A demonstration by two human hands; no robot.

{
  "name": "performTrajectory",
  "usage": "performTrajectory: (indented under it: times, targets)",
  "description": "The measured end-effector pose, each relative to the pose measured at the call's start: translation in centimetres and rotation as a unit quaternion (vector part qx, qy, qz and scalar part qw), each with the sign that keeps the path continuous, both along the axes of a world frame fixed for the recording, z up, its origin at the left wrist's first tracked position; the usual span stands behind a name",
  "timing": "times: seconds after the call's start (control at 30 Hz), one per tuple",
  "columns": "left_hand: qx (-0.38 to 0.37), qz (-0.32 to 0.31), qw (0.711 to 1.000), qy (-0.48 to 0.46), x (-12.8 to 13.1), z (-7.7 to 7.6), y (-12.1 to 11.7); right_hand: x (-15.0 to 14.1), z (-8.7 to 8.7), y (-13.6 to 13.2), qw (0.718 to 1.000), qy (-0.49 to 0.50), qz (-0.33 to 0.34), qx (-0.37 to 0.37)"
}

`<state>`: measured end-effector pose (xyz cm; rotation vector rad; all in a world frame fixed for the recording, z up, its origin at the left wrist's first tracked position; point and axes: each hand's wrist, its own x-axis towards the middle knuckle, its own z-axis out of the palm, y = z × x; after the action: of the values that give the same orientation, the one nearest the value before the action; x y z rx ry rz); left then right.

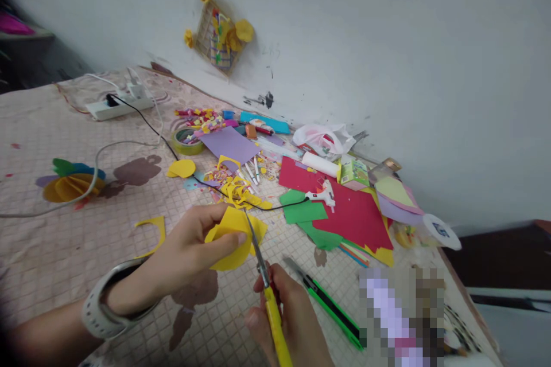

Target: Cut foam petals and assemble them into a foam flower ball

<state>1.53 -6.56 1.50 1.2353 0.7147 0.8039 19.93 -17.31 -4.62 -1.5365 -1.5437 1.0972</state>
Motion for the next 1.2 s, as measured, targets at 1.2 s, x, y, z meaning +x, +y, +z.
performTrajectory:
  times: [1.2]
  targets:
    - [-0.024, -0.028, 0.999, -0.004, -0.1, 0.3, 0.0, 0.1, 1.5, -0.3, 0.999, 0.028, 0.012, -0.043]
